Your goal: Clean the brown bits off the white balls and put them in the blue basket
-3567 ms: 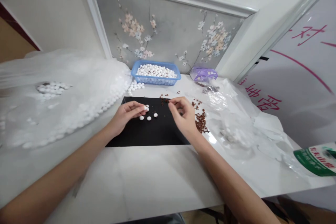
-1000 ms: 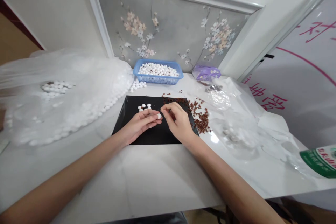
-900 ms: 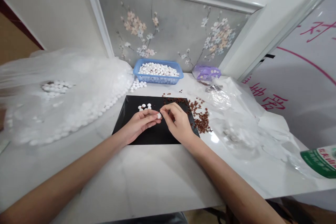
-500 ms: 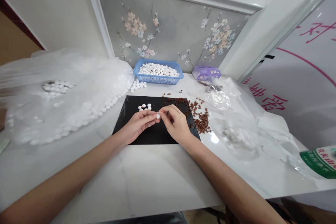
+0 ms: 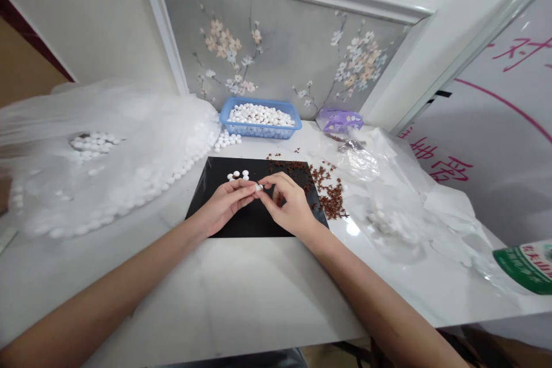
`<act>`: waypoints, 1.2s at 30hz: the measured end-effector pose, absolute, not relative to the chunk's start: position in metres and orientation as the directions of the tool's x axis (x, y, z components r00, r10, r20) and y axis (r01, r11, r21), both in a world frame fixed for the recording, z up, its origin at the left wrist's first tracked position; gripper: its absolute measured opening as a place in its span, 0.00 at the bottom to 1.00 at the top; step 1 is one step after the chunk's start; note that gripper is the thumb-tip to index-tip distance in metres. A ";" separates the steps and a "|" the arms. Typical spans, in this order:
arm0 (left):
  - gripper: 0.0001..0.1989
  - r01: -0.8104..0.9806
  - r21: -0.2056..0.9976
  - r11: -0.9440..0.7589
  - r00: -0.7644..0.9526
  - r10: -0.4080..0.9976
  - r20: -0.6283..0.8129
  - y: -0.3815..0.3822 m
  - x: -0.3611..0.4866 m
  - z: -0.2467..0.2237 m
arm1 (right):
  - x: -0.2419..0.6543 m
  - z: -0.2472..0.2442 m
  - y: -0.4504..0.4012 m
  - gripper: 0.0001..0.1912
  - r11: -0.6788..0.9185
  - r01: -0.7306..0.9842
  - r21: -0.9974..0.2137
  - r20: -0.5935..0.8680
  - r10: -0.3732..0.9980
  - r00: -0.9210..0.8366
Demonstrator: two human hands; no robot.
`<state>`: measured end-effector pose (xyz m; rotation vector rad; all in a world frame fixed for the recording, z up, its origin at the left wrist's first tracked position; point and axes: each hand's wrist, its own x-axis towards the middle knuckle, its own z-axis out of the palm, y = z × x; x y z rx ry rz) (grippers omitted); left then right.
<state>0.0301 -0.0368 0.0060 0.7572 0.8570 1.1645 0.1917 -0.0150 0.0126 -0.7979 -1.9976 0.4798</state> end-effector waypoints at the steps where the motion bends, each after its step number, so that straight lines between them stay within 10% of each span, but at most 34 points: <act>1: 0.07 -0.453 0.861 0.232 0.169 0.970 -0.173 -0.037 0.030 0.006 | 0.192 0.013 -0.015 0.06 0.717 0.345 -0.605 0.606 0.696 -0.385; 36: 0.11 -0.229 0.971 0.072 0.094 0.994 -0.052 -0.036 0.025 0.014 | 0.199 0.014 -0.005 0.11 0.636 0.330 -0.698 0.474 0.755 -0.454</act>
